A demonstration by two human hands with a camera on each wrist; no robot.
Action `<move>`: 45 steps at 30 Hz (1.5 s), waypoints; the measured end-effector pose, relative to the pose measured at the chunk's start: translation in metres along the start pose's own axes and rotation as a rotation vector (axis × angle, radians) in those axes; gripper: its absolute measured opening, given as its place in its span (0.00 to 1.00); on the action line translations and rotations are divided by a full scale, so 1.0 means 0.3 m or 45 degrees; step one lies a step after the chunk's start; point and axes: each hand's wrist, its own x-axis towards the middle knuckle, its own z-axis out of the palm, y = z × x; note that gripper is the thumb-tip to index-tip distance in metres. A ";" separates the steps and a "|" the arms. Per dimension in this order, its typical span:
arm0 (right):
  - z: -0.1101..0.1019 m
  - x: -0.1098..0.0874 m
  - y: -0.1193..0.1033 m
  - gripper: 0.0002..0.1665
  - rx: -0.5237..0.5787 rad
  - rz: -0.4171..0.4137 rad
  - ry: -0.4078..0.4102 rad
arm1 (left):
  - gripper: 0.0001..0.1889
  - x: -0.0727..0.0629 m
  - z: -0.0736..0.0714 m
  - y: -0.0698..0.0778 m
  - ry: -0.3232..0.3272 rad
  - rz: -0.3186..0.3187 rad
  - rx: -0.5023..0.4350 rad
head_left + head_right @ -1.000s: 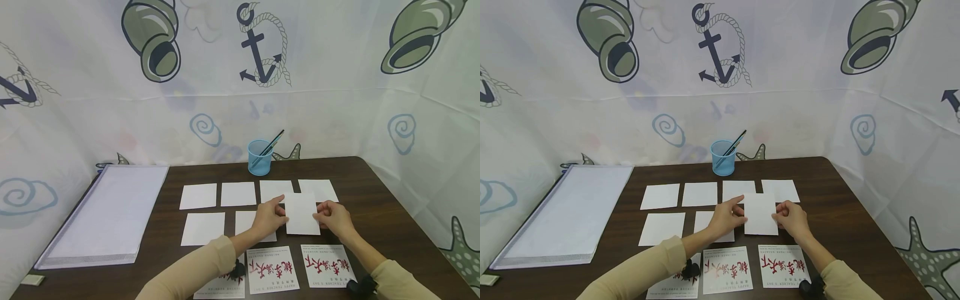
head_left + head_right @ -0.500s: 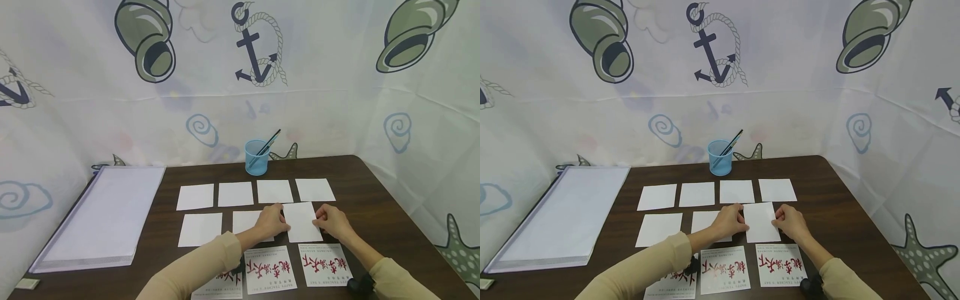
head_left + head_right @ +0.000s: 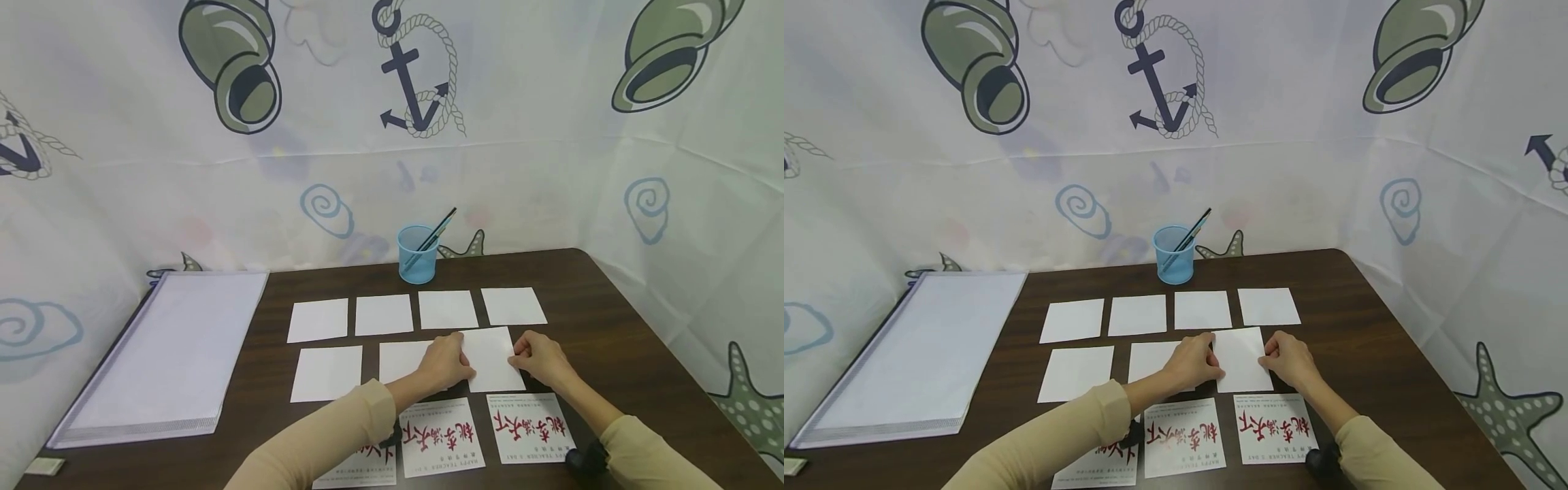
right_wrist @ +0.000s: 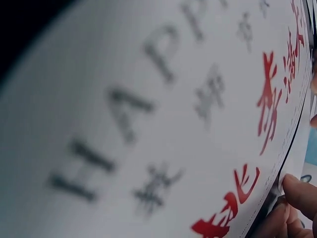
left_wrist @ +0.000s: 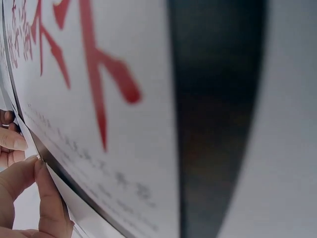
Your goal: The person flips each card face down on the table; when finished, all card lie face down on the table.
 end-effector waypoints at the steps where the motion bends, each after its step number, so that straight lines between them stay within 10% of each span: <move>1: 0.000 0.000 0.000 0.11 0.001 -0.002 -0.002 | 0.16 -0.001 0.000 -0.003 0.001 -0.002 -0.010; 17: 0.006 0.003 -0.001 0.11 0.031 -0.011 -0.012 | 0.14 -0.002 -0.023 -0.022 -0.032 0.036 -0.016; 23: -0.013 -0.004 -0.041 0.09 0.210 -0.056 0.024 | 0.26 -0.033 -0.127 -0.048 -0.135 0.053 -0.211; 33: 0.124 -0.077 -0.259 0.09 0.392 -0.243 -0.184 | 0.17 -0.269 -0.326 -0.195 -0.279 0.057 -0.191; 45: 0.316 -0.162 -0.414 0.17 0.321 -0.546 -0.419 | 0.21 -0.487 -0.406 -0.334 -0.210 -0.049 -0.093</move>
